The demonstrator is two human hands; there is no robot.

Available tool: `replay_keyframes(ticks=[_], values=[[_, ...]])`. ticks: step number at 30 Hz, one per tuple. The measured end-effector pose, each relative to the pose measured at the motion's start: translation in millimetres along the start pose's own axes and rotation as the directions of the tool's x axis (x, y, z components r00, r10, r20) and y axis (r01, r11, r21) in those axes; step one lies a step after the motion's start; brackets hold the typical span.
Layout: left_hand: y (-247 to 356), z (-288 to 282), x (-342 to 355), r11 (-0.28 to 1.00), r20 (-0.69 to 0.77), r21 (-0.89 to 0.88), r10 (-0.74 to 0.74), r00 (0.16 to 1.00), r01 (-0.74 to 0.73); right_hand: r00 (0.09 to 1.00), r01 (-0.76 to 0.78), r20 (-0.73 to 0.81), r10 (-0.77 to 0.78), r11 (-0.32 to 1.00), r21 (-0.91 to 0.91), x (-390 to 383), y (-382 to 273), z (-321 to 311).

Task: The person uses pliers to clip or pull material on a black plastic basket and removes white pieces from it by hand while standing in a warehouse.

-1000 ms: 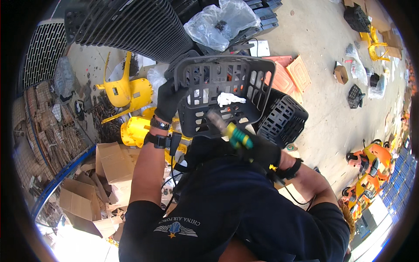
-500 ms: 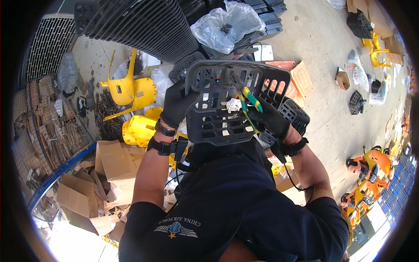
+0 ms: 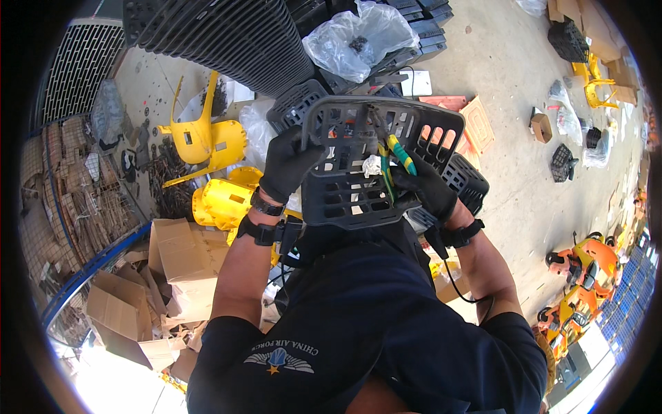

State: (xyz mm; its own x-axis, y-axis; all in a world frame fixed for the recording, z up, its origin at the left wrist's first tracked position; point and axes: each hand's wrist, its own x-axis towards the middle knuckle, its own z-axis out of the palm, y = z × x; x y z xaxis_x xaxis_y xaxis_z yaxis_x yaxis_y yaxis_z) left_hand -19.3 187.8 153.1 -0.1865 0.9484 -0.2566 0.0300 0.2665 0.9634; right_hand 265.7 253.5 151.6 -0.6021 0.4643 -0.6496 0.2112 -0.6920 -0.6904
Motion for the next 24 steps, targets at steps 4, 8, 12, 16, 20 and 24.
replay_keyframes(ticks=[4, 8, 12, 16, 20, 24], values=[[4.5, 3.9, -1.2, 0.998, 0.003, 0.043, 0.052, 0.999, -0.052, 0.999, 0.053, -0.009, -0.053, 0.999, 0.007, 0.5, 7.4, -3.7], [7.0, 7.3, -4.0, 0.997, -0.018, 0.052, 0.066, 0.998, -0.065, 1.0, -0.016, -0.008, 0.016, 1.0, 0.007, -6.1, -7.0, 2.5], [8.0, 9.5, -6.4, 1.0, 0.009, 0.007, -0.016, 1.0, 0.016, 0.999, 0.045, -0.013, -0.045, 0.998, 0.04, -9.5, -0.9, 2.1], [6.5, 12.2, -8.8, 0.998, 0.007, 0.051, 0.037, 0.999, -0.038, 0.998, -0.033, 0.059, 0.024, 0.986, 0.164, -20.7, -10.2, 4.0], [7.9, 16.1, -10.4, 0.995, 0.023, 0.018, 0.096, 0.995, -0.097, 0.997, -0.034, 0.074, 0.008, 0.934, 0.357, -25.2, 2.2, 5.5], [7.6, 10.4, -14.0, 0.956, 0.061, 0.226, 0.178, 0.982, -0.187, 0.993, -0.045, 0.121, 0.012, 0.959, 0.278, -28.8, 11.4, -5.8]])
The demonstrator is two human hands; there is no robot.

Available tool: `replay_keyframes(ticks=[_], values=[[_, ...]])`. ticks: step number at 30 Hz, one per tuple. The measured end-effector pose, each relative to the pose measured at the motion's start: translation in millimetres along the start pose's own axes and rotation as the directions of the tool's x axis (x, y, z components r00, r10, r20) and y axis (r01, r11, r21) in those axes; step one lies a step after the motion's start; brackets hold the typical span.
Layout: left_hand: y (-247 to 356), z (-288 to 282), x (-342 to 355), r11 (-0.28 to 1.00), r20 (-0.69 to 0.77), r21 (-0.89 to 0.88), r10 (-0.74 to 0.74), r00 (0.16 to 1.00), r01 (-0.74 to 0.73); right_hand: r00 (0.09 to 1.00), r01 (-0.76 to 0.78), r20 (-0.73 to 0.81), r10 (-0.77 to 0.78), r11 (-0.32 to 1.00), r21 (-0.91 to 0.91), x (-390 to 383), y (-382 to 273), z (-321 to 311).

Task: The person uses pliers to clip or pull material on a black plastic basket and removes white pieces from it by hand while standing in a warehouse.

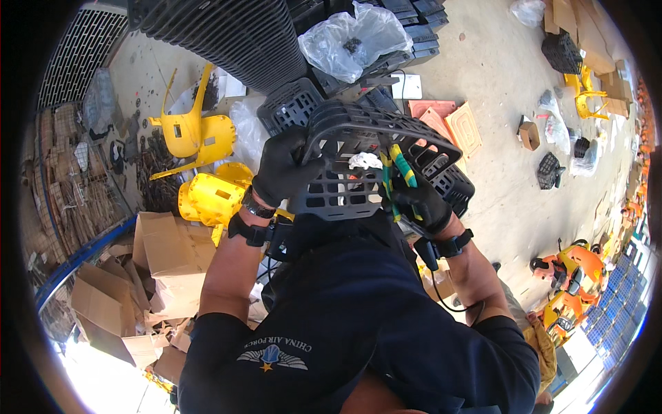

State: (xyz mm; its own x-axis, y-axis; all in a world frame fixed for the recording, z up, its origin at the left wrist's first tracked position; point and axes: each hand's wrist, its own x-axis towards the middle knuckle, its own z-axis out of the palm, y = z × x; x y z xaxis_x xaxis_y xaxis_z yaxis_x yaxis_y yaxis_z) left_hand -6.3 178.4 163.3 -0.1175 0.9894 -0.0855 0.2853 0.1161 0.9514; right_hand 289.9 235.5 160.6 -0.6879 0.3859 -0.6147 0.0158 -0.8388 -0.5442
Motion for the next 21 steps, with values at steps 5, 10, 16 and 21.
replay_keyframes(ticks=[5, 10, 16, 21], values=[[19.0, -24.3, 7.8, 0.984, 0.164, 0.15, 0.067, 0.984, -0.092, 0.999, 0.002, -0.032, -0.003, 1.0, -0.023, -29.2, -12.6, -6.5], [34.7, -32.5, 16.9, 0.967, 0.256, 0.187, 0.122, 0.959, -0.173, 0.995, -0.065, 0.061, 0.079, 0.979, -0.194, -44.8, -26.5, -17.5], [2.5, 17.2, 3.4, 0.975, -0.035, -0.217, -0.066, 0.997, 0.057, 0.999, 0.041, 0.025, -0.044, 0.992, 0.122, -18.1, -12.4, 12.4], [13.9, -29.1, 33.3, 0.999, 0.215, 0.047, -0.025, 0.976, 0.015, 0.999, 0.004, -0.035, -0.008, 0.992, -0.129, -25.2, -18.5, -24.1]])
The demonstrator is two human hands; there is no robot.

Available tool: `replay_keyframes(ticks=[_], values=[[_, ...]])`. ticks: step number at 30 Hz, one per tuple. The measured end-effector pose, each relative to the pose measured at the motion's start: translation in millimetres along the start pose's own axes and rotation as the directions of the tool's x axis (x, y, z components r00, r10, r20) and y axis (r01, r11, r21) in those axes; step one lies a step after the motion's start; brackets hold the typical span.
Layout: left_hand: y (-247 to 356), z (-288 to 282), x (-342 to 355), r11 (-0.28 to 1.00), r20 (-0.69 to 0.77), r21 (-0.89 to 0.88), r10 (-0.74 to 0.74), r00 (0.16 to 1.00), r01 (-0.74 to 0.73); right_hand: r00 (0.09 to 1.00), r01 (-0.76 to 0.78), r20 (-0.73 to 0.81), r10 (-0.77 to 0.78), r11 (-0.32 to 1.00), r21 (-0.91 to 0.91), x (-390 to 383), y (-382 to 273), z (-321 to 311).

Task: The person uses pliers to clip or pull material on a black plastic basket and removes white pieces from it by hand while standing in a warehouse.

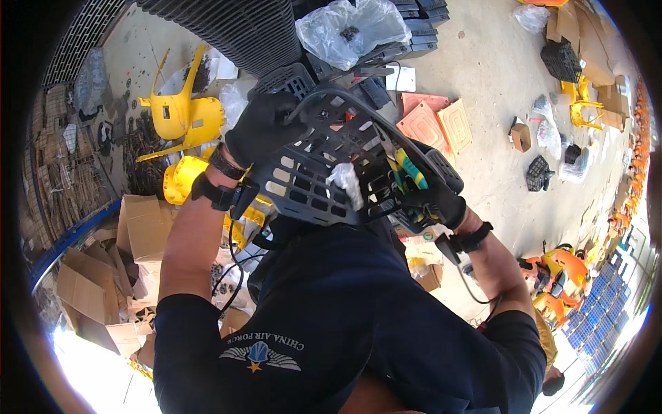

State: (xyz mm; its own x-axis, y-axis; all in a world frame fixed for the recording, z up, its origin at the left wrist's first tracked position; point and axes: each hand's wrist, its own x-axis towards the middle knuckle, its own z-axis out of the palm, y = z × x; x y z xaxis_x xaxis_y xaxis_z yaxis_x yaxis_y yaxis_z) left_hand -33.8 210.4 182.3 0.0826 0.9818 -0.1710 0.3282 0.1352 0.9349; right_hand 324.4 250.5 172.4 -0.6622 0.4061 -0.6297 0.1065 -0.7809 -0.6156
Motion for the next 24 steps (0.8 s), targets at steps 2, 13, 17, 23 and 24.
replay_keyframes(ticks=[2, 13, 17, 23, 24], values=[[15.2, -0.5, 7.5, 0.998, -0.019, 0.066, 0.0, 1.0, 0.002, 0.999, -0.015, 0.029, 0.014, 0.999, 0.035, -2.7, -9.7, 5.7], [-2.4, 52.4, 5.6, 0.907, -0.247, -0.42, -0.08, 0.966, -0.032, 0.995, 0.032, 0.084, -0.054, 0.968, 0.25, 12.1, -3.2, 53.1], [-18.4, 63.2, 4.4, 0.921, -0.25, -0.383, -0.179, 0.952, 0.073, 0.985, 0.004, 0.163, -0.054, 0.956, 0.294, 16.4, 10.5, 87.4], [-7.4, 53.8, 5.6, 0.963, -0.276, -0.269, -0.101, 0.956, 0.024, 0.984, 0.165, -0.035, -0.174, 0.968, -0.189, 12.7, 2.9, 9.7], [-5.2, 56.1, 6.4, 0.965, -0.273, -0.262, -0.095, 0.957, 0.021, 0.965, 0.22, -0.059, -0.257, 0.908, -0.356, 14.8, 3.0, 2.6]])
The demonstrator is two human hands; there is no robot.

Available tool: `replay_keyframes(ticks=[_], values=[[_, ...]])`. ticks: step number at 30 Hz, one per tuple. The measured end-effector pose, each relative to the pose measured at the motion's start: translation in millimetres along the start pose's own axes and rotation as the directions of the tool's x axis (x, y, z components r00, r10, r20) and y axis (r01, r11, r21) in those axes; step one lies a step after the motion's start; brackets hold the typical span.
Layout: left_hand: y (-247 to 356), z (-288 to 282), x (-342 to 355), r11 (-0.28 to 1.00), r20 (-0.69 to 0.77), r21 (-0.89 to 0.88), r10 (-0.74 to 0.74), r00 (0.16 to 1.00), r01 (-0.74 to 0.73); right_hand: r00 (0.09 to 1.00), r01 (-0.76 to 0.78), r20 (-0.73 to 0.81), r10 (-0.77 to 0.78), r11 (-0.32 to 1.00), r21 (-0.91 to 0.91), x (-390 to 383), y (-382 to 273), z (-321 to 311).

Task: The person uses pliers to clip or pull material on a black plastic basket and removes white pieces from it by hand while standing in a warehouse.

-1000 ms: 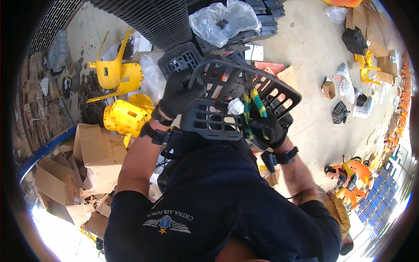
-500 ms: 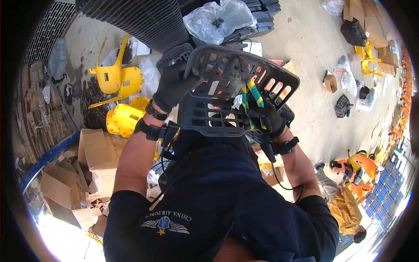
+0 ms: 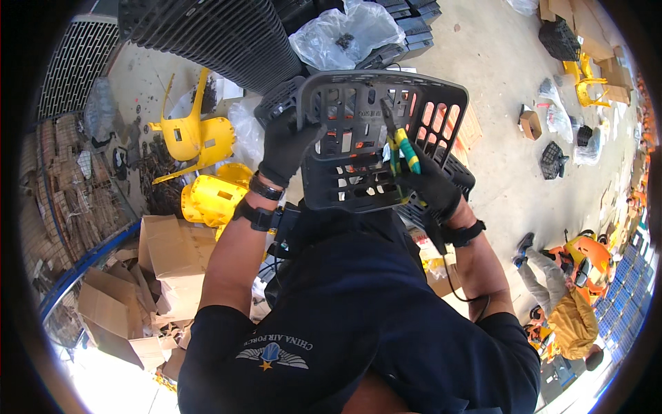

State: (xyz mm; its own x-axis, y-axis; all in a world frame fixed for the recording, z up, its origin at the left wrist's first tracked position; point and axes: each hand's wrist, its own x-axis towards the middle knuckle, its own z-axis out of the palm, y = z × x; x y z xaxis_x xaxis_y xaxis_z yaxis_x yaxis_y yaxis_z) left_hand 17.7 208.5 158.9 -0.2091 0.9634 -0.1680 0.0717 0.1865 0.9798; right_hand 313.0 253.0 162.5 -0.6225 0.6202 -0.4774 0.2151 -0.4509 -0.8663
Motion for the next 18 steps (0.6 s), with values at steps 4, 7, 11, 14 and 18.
replay_keyframes(ticks=[4, 7, 11, 14, 18], values=[[5.2, 13.1, -5.8, 0.999, -0.109, 0.049, 0.023, 0.994, -0.018, 0.999, 0.041, -0.005, -0.041, 0.996, -0.074, 18.9, 6.8, -12.8], [9.9, 19.2, -10.0, 0.996, -0.125, 0.067, 0.063, 0.99, -0.055, 0.976, -0.195, 0.171, 0.131, 0.874, 0.444, 17.6, -13.5, -7.1], [-4.3, 17.2, -17.7, 1.0, -0.131, 0.0, 0.007, 0.991, -0.007, 0.968, -0.195, 0.251, 0.012, 0.666, 0.72, 18.5, 7.5, 10.7], [-9.8, 11.5, -23.3, 0.999, -0.118, 0.028, 0.02, 0.993, -0.017, 0.954, -0.192, 0.282, -0.097, 0.523, 0.83, 21.1, 7.3, 27.6], [-10.4, 12.1, -29.6, 0.989, -0.136, -0.148, -0.032, 0.99, 0.011, 0.935, -0.168, 0.275, -0.226, 0.401, 0.9, 24.2, 12.3, 42.5]])
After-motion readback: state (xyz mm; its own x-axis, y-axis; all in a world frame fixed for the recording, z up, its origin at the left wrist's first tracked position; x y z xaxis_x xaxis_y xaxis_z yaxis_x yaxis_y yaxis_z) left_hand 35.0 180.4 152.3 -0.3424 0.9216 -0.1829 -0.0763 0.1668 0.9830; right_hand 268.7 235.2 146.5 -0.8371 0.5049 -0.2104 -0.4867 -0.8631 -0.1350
